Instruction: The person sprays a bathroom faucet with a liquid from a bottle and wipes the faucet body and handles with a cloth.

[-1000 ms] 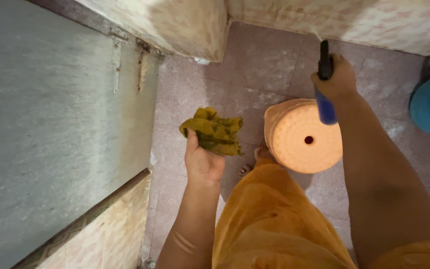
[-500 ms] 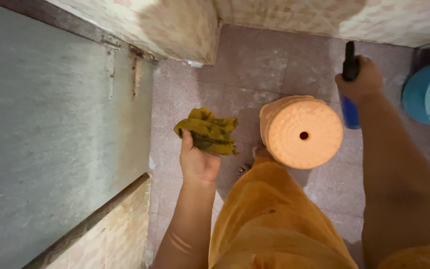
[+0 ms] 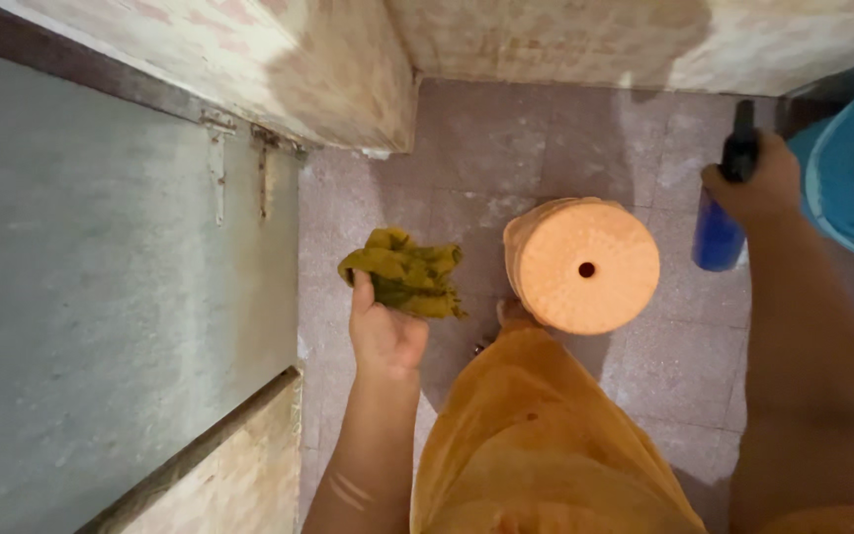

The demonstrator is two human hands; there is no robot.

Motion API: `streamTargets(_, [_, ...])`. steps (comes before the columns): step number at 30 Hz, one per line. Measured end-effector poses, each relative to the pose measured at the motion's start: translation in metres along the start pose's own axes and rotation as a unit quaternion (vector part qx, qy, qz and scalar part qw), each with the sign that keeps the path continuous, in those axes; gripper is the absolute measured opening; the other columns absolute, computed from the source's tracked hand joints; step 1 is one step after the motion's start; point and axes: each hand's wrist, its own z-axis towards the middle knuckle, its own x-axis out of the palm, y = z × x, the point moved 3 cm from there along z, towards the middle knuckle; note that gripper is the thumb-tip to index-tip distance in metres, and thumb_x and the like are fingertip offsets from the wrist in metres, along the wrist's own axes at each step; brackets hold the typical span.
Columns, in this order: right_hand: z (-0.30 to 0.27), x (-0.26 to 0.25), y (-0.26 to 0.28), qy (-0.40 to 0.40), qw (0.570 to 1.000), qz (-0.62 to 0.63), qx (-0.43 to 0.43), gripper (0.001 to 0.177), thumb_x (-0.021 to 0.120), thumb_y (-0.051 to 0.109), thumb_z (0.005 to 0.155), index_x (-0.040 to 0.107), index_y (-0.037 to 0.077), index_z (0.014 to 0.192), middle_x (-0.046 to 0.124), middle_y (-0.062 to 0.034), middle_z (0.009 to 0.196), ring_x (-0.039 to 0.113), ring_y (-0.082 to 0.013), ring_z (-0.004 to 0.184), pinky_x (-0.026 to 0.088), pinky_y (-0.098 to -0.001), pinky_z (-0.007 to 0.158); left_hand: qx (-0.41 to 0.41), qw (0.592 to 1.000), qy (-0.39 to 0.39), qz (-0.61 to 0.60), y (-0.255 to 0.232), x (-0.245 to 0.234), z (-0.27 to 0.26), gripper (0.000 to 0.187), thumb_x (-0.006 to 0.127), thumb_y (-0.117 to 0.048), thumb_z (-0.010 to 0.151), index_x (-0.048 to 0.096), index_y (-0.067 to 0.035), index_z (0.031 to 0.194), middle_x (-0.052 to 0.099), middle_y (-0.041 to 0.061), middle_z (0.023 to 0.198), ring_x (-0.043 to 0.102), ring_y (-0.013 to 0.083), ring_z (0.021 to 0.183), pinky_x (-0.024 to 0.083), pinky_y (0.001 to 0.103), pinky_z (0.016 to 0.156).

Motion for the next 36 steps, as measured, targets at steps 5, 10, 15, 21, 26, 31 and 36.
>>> streamTargets(5, [-0.036, -0.043, 0.0, -0.098, 0.989, 0.112, -0.022, 0.043, 0.082, 0.022, 0.086, 0.064, -0.003, 0.116, 0.069, -0.0207, 0.101, 0.069, -0.0347, 0.09, 0.056, -0.0453, 0.088, -0.021, 0.999, 0.014, -0.03, -0.001, 0.0, -0.011, 0.047, 0.04, -0.04, 0.107, 0.056, -0.012, 0.141, 0.061, 0.006, 0.142, 0.055, 0.0273, 0.132, 0.04, 0.047, 0.115])
streamTargets(10, [-0.067, -0.078, 0.01, -0.1, 0.989, 0.09, 0.052, 0.044, 0.085, 0.02, 0.086, 0.064, -0.004, 0.116, 0.068, -0.0196, 0.095, 0.066, -0.03, 0.089, 0.054, -0.042, 0.082, -0.024, 0.999, 0.038, -0.006, -0.01, 0.007, -0.035, 0.048, 0.038, -0.042, 0.108, 0.056, -0.011, 0.141, 0.06, 0.007, 0.141, 0.053, 0.0286, 0.131, 0.038, 0.049, 0.115])
streamTargets(15, [-0.113, -0.115, 0.042, -0.204, 0.939, 0.277, -0.011, 0.04, 0.08, 0.009, 0.094, 0.059, 0.0, 0.127, 0.063, -0.0088, 0.103, 0.061, -0.0128, 0.091, 0.052, -0.0292, 0.083, -0.002, 0.997, 0.074, -0.004, -0.031, 0.004, -0.055, 0.05, 0.038, -0.041, 0.107, 0.054, -0.01, 0.142, 0.059, 0.009, 0.142, 0.053, 0.0313, 0.132, 0.038, 0.053, 0.114])
streamTargets(21, [-0.097, -0.158, 0.066, -0.256, 0.91, 0.325, 0.018, 0.044, 0.077, 0.005, 0.094, 0.059, -0.001, 0.134, 0.066, -0.0063, 0.118, 0.065, -0.0122, 0.1, 0.054, -0.0273, 0.087, 0.045, 0.996, 0.069, 0.021, -0.052, -0.013, -0.076, 0.053, 0.036, -0.043, 0.107, 0.051, -0.009, 0.144, 0.057, 0.012, 0.142, 0.052, 0.0336, 0.132, 0.037, 0.056, 0.112])
streamTargets(26, [-0.033, -0.204, 0.087, -0.244, 0.908, 0.34, -0.031, 0.042, 0.08, 0.005, 0.097, 0.06, -0.005, 0.132, 0.067, -0.0068, 0.113, 0.065, -0.0128, 0.106, 0.054, -0.0279, 0.094, 0.045, 0.997, -0.023, 0.06, -0.044, 0.009, -0.086, 0.057, 0.032, -0.047, 0.105, 0.051, -0.011, 0.145, 0.058, 0.013, 0.143, 0.053, 0.0346, 0.132, 0.038, 0.056, 0.111])
streamTargets(31, [0.078, -0.248, 0.099, -0.278, 0.886, 0.346, -0.138, 0.045, 0.079, 0.003, 0.099, 0.057, -0.005, 0.138, 0.064, -0.0072, 0.119, 0.064, -0.0116, 0.1, 0.055, -0.0272, 0.095, 0.115, 0.992, 0.007, 0.051, -0.008, 0.056, -0.097, 0.059, 0.028, -0.049, 0.108, 0.05, -0.009, 0.145, 0.055, 0.014, 0.145, 0.052, 0.0354, 0.131, 0.038, 0.057, 0.11])
streamTargets(36, [0.204, -0.258, 0.102, -0.282, 0.849, 0.381, -0.234, 0.044, 0.078, -0.001, 0.095, 0.055, -0.005, 0.132, 0.061, -0.0101, 0.12, 0.064, -0.0172, 0.106, 0.056, -0.0294, 0.095, 0.113, 0.993, -0.028, 0.036, 0.043, 0.103, -0.101, 0.058, 0.028, -0.048, 0.107, 0.048, -0.009, 0.146, 0.055, 0.014, 0.145, 0.05, 0.0363, 0.132, 0.037, 0.057, 0.112])
